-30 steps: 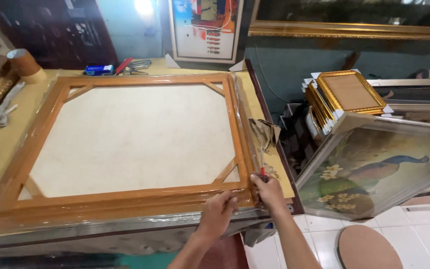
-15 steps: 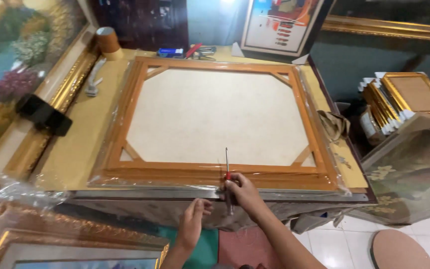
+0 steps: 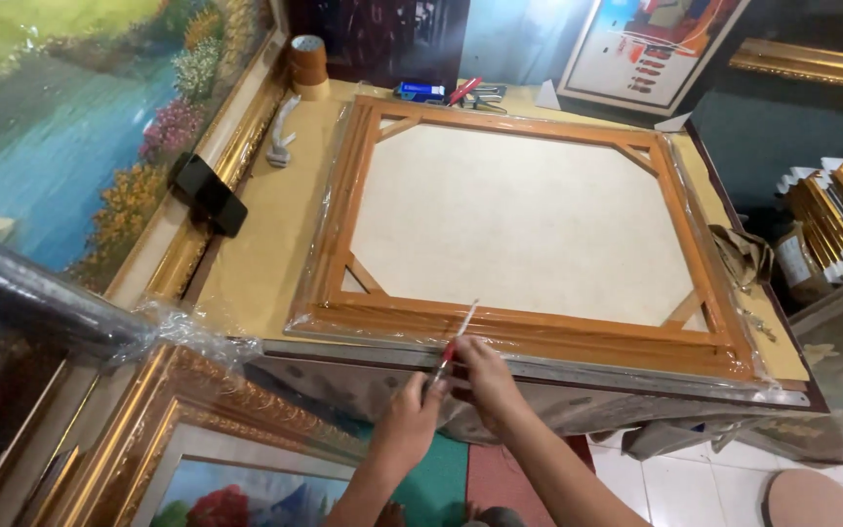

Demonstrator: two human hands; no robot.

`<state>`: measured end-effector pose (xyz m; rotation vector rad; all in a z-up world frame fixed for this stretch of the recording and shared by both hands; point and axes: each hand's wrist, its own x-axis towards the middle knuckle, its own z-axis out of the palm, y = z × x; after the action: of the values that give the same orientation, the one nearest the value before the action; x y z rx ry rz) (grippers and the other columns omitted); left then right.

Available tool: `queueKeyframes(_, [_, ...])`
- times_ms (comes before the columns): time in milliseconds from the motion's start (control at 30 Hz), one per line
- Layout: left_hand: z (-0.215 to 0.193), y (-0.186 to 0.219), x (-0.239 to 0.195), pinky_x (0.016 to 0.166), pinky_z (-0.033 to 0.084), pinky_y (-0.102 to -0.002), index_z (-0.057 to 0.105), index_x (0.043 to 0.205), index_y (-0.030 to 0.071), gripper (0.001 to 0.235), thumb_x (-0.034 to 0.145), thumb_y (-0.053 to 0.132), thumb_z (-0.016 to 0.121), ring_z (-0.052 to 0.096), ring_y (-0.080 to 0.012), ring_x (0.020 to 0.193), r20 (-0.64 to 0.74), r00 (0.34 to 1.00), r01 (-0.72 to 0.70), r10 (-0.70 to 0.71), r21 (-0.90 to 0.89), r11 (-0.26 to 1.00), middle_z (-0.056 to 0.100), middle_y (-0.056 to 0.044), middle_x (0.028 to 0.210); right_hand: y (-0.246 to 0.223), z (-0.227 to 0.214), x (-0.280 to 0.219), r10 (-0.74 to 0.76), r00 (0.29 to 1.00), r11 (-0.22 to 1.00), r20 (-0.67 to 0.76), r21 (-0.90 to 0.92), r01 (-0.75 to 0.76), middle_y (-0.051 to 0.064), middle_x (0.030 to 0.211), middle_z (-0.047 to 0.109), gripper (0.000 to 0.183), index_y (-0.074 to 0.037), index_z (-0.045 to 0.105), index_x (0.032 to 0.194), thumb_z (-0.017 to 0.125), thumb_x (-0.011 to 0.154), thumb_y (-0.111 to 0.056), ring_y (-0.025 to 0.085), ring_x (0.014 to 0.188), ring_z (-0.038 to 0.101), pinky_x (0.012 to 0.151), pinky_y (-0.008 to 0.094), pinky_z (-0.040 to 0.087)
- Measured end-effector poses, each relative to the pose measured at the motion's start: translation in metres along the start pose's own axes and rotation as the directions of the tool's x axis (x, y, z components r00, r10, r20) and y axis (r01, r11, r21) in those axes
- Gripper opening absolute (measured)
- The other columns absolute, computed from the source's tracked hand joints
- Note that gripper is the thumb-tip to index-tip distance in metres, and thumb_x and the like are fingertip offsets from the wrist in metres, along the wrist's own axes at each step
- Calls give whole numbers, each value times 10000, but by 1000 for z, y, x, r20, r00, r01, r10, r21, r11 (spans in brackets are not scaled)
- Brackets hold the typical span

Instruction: The person uses a screwdriver to tighten screws on the wooden backing of a picture frame. They work along the edges of the frame, securing the backing board in place.

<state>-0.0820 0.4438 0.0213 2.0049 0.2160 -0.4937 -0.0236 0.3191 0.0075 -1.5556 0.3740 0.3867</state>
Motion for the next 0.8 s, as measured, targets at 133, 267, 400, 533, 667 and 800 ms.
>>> queueKeyframes(133, [6,3,-15,568,316,-359,454,812,140,335,891,448,347,499,-253,608,4,1000,-19,19,-48,999,490,-66,626,-30,-21,19,50,982,903,-179,428,32,110,726,565,252,-84,439,775,318,950,-220,221,612,516,459,328,397])
queueKeyframes(267, [7,-4,-23,609,372,-331,454,872,173,342,869,485,315,559,-209,686,-46,996,73,-77,-90,993,546,-20,713,-63,-35,2,-11,997,966,-72,257,30,41,729,515,155,-85,485,923,486,883,-235,158,608,518,492,298,427])
queueKeyframes(400, [8,-18,-12,780,427,-362,476,1149,252,387,823,447,400,566,-254,1007,-198,972,111,-125,-82,990,596,-32,1104,-58,-47,-4,-209,960,882,184,-388,266,51,790,562,189,-92,557,1020,530,840,-140,139,667,529,595,267,451])
queueKeyframes(533, [2,-23,-5,841,411,-404,525,1128,247,315,831,338,467,500,-269,1050,-337,941,46,-31,36,998,546,-52,1082,-68,-59,-15,-343,861,365,376,-791,491,-98,953,688,216,-270,646,988,531,804,-266,106,838,653,654,282,442])
queueKeyframes(667, [-8,0,-20,829,441,-410,512,1173,239,337,848,320,479,492,-261,1039,-356,934,26,17,115,993,540,-70,1076,-82,-63,-26,-349,815,282,462,-778,561,-51,931,679,179,-256,648,961,535,823,-254,137,788,629,616,317,427])
queueKeyframes(800, [-11,22,-36,805,480,-388,507,1170,268,320,855,315,482,476,-220,1059,-328,945,69,-4,188,980,525,-33,1109,-85,-61,-33,-306,788,124,534,-798,589,-75,1015,650,213,-294,631,1015,520,834,-277,175,948,573,715,403,388])
